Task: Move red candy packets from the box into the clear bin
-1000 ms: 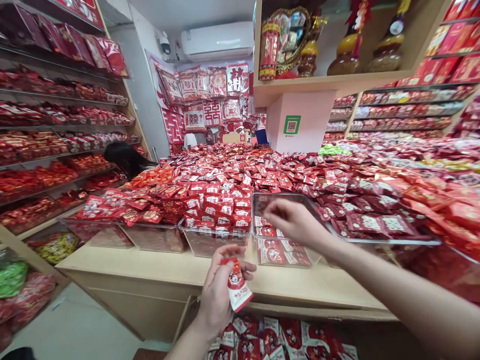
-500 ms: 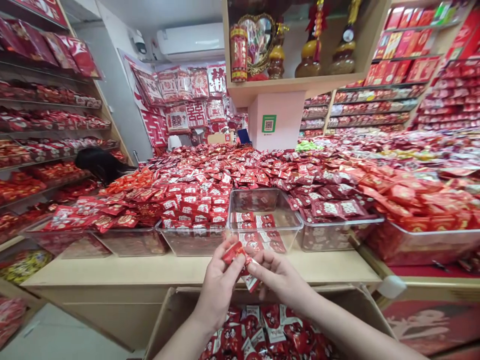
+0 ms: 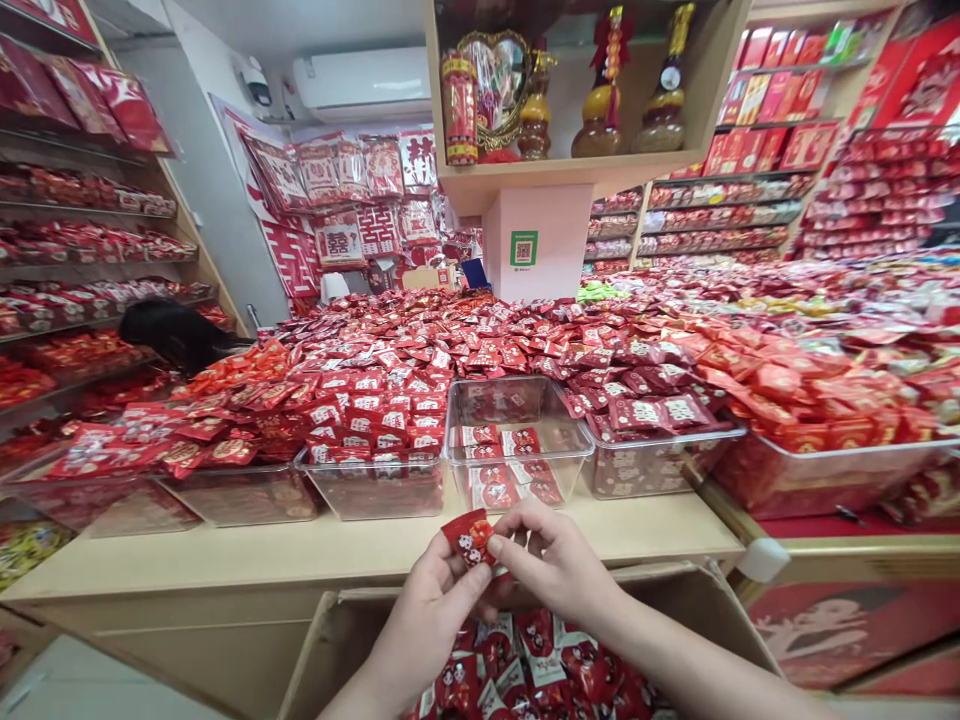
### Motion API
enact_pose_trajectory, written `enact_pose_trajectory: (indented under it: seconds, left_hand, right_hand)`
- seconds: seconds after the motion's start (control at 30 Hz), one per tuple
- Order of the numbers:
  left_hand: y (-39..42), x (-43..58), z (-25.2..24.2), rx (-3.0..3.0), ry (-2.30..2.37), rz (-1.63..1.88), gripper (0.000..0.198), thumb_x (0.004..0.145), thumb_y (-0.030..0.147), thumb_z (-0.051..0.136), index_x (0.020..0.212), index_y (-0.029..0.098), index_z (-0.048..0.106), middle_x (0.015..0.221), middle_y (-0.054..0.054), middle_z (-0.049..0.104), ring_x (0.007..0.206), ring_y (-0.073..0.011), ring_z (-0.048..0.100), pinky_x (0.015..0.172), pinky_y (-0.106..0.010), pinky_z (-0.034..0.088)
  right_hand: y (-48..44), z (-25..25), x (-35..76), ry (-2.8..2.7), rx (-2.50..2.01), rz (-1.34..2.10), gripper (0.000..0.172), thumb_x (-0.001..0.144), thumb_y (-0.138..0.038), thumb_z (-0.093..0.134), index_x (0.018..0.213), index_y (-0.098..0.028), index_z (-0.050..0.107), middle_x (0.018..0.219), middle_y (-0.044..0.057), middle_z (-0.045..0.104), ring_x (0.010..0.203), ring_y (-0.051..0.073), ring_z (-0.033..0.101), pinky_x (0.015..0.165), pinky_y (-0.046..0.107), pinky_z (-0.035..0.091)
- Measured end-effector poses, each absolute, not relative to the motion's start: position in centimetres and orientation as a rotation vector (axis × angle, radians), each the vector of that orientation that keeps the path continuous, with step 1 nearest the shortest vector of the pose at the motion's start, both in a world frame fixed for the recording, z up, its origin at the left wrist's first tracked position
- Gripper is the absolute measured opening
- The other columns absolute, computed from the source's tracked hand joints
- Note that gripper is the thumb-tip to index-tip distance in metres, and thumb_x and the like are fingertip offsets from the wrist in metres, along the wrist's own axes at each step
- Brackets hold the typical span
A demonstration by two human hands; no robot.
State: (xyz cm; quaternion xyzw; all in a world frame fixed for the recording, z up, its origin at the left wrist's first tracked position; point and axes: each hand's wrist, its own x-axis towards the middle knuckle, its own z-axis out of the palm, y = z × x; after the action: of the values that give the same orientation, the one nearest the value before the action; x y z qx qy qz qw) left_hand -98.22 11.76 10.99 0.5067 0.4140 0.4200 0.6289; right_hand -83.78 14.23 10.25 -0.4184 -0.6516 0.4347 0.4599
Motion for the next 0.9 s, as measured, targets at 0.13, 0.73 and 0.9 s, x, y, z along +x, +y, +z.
enact_pose_trajectory:
  seconds: [0.13,0.73,0.9]
  left_hand:
    - [12.0,-99.0,11.7,1.512,1.079,0.918,0.029,0.073,0.025,0.054,0.102,0.022,0.056,0.099,-0.004,0.063,0.086,-0.0165,0.056,0.078,-0.027,0.044]
    - [13.9,-100.8,10.1,1.641,1.355,0.974,0.024,0.074,0.035,0.048,0.094,0.022,0.055,0.062,0.003,0.053,0.059,-0.0120,0.051,0.055,-0.022,0.038]
    - [13.7,-100.2,9.6,1.998,1.499,0.820,0.020,0.075,0.031,0.045,0.089,0.028,0.059,0.073,0.001,0.064,0.065,-0.0160,0.056,0.060,-0.026,0.037]
  right_hand:
    - [14.4,11.0,-83.3,-1.711,-0.949,0.963,0.018,0.071,-0.033,0.056,0.082,-0.019,0.058,0.070,0.000,0.056,0.063,0.012,0.048,0.058,0.023,0.039]
    - [20.5,15.6,-80.9,-1.533,-1.149,0.803,0.020,0.070,-0.033,0.057,0.076,-0.014,0.056,0.061,0.000,0.055,0.052,0.009,0.046,0.047,0.021,0.037]
    - [29.1,16.4,-81.3,-1.853,-1.685,0.698,0.009,0.072,-0.017,0.054,0.078,-0.012,0.057,0.062,0.001,0.059,0.049,0.008,0.050,0.046,0.020,0.039]
